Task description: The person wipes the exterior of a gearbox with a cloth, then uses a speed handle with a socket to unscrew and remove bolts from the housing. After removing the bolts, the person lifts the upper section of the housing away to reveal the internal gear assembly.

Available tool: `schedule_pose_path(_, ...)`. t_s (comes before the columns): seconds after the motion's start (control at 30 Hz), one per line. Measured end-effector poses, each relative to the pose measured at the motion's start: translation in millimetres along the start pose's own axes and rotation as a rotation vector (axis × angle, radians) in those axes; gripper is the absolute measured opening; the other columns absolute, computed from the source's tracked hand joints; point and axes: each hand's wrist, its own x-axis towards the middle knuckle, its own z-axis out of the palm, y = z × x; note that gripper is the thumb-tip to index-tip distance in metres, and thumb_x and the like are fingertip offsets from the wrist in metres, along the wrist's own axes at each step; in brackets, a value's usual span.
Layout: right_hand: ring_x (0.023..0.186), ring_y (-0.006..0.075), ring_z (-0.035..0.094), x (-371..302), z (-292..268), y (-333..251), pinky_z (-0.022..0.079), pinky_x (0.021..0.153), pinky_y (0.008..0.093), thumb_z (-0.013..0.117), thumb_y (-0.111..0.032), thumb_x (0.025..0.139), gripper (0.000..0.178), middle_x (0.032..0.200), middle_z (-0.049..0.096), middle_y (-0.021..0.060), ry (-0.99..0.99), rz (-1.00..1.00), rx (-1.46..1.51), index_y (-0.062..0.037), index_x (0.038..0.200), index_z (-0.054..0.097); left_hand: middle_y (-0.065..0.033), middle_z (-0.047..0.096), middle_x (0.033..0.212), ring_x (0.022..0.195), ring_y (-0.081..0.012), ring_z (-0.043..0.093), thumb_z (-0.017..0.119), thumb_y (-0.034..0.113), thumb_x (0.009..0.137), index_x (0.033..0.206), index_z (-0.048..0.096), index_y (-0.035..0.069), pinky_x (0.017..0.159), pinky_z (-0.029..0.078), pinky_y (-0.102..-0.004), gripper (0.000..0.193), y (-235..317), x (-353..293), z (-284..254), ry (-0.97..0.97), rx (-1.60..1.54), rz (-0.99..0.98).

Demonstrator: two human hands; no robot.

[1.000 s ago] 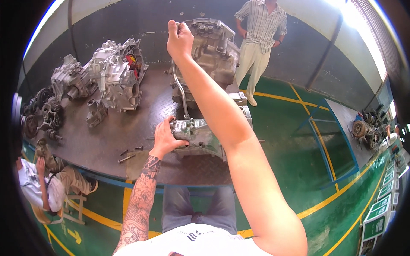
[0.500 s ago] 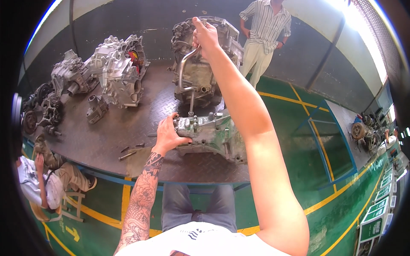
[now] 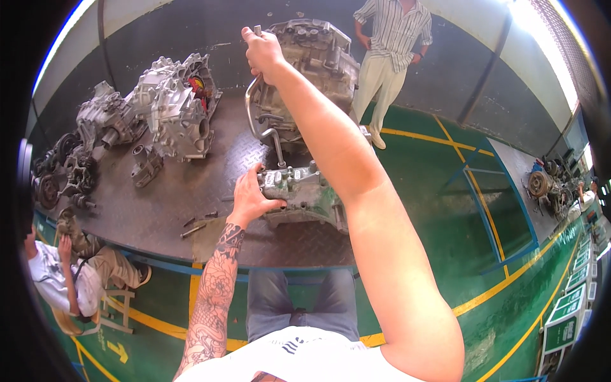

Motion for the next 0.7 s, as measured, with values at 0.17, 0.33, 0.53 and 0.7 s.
schedule_pose_path(0.17,0.05,0.0073,0.032,6.4,-30.5,-16.9,0.026,0.047,0.0258,0.053,-0.042,0.109,0.042,0.058,0.034,-0.0077,-0.646,0.255,0.17,-0.0165,0.079,0.04,-0.0178,0.061,0.137,0.129,-0.0345,0.057,0.096,0.052,0.052,0.149,0.038,0.0,0.117,0.034,-0.0482,0.125,-0.2,0.5,-0.8,0.01,0.004,0.043)
schedule_pose_path(0.33,0.068,0.013,0.056,12.0,-43.8,-32.7,0.053,0.062,0.0321,0.056,-0.037,0.109,0.028,0.075,0.054,-0.0021,-0.58,0.385,-0.137,-0.0103,0.101,0.06,-0.0174,0.061,0.138,0.129,-0.0343,0.057,0.096,0.051,0.052,0.151,0.037,0.0,0.117,0.034,-0.0485,0.125,-0.4,0.2,-0.8,-0.007,-0.013,0.03)
schedule_pose_path(0.53,0.068,0.0186,0.063,31.1,-57.0,-22.3,0.06,0.064,0.0378,0.064,-0.021,0.104,0.022,0.076,0.06,0.0054,-0.198,0.343,-0.324,0.0,0.099,0.061,-0.0198,0.063,0.135,0.128,-0.0356,0.058,0.096,0.053,0.051,0.151,0.038,0.0,0.115,0.036,-0.0482,0.127,-4.4,1.2,3.7,0.05,-0.006,0.058)
schedule_pose_path(0.7,0.058,0.0077,0.052,57.4,-79.2,1.0,0.05,0.051,0.0265,0.067,-0.025,0.104,0.021,0.07,0.055,-0.0028,-0.057,0.323,-0.537,-0.0059,0.095,0.064,-0.0217,0.063,0.134,0.128,-0.0373,0.058,0.095,0.056,0.052,0.151,0.038,-0.001,0.117,0.035,-0.0488,0.127,-6.0,-0.4,3.9,0.07,0.002,0.075)
